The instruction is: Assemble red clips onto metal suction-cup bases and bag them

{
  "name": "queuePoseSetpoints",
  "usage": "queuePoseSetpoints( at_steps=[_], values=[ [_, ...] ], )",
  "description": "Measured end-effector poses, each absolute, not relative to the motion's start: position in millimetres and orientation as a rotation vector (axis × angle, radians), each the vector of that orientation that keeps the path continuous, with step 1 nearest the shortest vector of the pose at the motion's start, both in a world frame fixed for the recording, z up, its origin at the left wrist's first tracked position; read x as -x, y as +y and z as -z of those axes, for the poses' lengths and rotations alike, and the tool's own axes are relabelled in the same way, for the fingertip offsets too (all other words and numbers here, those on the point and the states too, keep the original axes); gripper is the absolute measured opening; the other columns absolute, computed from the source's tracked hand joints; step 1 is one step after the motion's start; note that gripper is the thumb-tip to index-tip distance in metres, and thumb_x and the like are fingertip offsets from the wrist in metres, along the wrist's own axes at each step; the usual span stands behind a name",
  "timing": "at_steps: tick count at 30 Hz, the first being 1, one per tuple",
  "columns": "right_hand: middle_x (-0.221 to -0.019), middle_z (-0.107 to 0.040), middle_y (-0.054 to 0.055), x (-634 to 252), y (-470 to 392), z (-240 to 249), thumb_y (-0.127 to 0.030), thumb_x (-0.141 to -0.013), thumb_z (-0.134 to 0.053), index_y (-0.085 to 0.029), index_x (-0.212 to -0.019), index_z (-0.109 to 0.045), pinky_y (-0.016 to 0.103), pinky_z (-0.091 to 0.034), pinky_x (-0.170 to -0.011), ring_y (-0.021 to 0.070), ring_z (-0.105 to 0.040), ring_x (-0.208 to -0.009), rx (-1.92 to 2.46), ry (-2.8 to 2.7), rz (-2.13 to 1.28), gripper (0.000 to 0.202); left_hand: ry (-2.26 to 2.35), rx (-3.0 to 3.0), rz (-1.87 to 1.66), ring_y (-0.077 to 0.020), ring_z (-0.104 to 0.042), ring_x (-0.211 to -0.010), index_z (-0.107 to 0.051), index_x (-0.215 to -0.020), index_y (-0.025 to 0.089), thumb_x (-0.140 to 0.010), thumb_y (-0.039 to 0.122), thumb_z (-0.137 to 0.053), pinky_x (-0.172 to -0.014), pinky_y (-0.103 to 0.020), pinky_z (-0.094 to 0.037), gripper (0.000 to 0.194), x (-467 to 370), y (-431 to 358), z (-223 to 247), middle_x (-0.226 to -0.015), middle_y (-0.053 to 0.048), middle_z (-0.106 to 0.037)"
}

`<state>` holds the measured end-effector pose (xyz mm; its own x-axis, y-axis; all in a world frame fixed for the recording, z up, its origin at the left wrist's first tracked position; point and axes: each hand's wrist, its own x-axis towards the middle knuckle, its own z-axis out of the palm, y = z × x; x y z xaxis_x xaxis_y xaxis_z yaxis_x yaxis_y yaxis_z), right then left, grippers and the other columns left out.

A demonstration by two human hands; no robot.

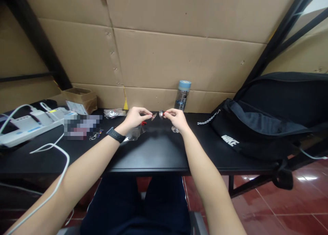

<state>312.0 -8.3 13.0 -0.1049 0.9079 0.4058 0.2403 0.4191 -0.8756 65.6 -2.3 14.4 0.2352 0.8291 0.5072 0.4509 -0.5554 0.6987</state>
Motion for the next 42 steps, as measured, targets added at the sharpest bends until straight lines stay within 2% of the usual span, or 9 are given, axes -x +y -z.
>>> queuePoseSetpoints(
  at_steps=[8,14,20,22,25,27,31,35,42],
  values=[
    [-0.095,-0.08,0.006,-288,-14,-6,-0.05,-0.071,-0.085,-0.019,-0.088,-0.073,0.038,-0.053,-0.097,0.0228,-0.074,-0.096,0.922,-1.561,-0.94,0.037,1.125,-2.046,-1.279,-0.0209,-0.074,-0.094,-0.079,-0.092,0.022,-0.083,0.037,-0.074,-0.092,-0.034,-0.054,0.017,-73,-4,-10,-0.097,-0.005,-0.081],
    [-0.088,-0.08,0.008,-279,-13,2,-0.046,-0.068,-0.088,-0.017,-0.085,-0.075,0.036,-0.056,-0.089,0.0235,-0.075,-0.086,1.018,-1.458,-0.923,0.036,1.236,-2.077,-1.201,-0.0211,-0.073,-0.096,-0.079,-0.092,0.024,-0.084,0.038,-0.073,-0.094,-0.035,-0.049,0.017,-74,-12,-13,-0.098,-0.003,-0.081],
    [-0.081,-0.08,0.008,-272,-10,17,-0.035,-0.073,-0.085,-0.017,-0.08,-0.076,0.034,-0.057,-0.08,0.0231,-0.075,-0.08,1.227,-1.62,-0.854,0.021,1.404,-2.273,-0.904,-0.0226,-0.073,-0.093,-0.077,-0.088,0.025,-0.081,0.033,-0.074,-0.095,-0.04,-0.038,0.011,-70,-11,-12,-0.087,-0.001,-0.081],
    [-0.078,-0.079,0.008,-271,-8,23,-0.031,-0.075,-0.082,-0.017,-0.08,-0.076,0.032,-0.056,-0.076,0.0223,-0.074,-0.077,1.293,-1.677,-0.813,0.016,1.441,-2.325,-0.819,-0.0236,-0.073,-0.094,-0.074,-0.096,0.024,-0.079,0.029,-0.075,-0.097,-0.042,-0.033,0.017,-69,-9,-9,-0.085,0.0,-0.081],
    [-0.077,-0.079,0.007,-269,-6,29,-0.027,-0.078,-0.079,-0.016,-0.082,-0.075,0.029,-0.055,-0.071,0.0201,-0.073,-0.073,1.328,-1.724,-0.794,0.011,1.455,-2.387,-0.751,-0.0247,-0.072,-0.096,-0.066,-0.115,0.025,-0.078,0.027,-0.075,-0.097,-0.042,-0.03,0.038,-69,-5,-5,-0.085,0.0,-0.081],
    [-0.078,-0.079,0.006,-270,-5,29,-0.025,-0.08,-0.077,-0.016,-0.091,-0.075,0.027,-0.054,-0.069,0.0183,-0.073,-0.071,1.306,-1.744,-0.799,0.014,1.456,-2.399,-0.732,-0.0251,-0.071,-0.097,-0.061,-0.122,0.025,-0.079,0.029,-0.075,-0.096,-0.041,-0.029,0.046,-69,-4,-4,-0.088,-0.001,-0.081],
    [-0.08,-0.081,0.003,-273,-7,23,-0.021,-0.084,-0.072,-0.019,-0.115,-0.075,0.029,-0.055,-0.076,0.0179,-0.074,-0.074,1.232,-1.913,-0.673,0.031,1.466,-2.389,-0.698,-0.0254,-0.071,-0.1,-0.056,-0.127,0.026,-0.081,0.031,-0.074,-0.095,-0.04,-0.029,0.05,-69,-4,-3,-0.091,-0.002,-0.081],
    [-0.086,-0.082,0.004,-275,-11,15,-0.018,-0.087,-0.068,-0.02,-0.115,-0.079,0.031,-0.055,-0.084,0.0209,-0.076,-0.083,1.221,-2.08,-0.527,0.031,1.476,-2.38,-0.703,-0.026,-0.071,-0.102,-0.056,-0.126,0.027,-0.08,0.031,-0.074,-0.095,-0.04,-0.028,0.049,-69,-3,-1,-0.09,-0.001,-0.081],
    [-0.094,-0.082,0.002,-281,-14,9,-0.014,-0.086,-0.063,-0.022,-0.126,-0.075,0.033,-0.054,-0.097,0.0217,-0.077,-0.095,1.214,-2.207,-0.508,0.043,1.472,-2.365,-0.724,-0.0245,-0.072,-0.098,-0.058,-0.124,0.028,-0.079,0.033,-0.076,-0.093,-0.04,-0.028,0.049,-68,-1,1,-0.088,0.002,-0.081]
  ],
)
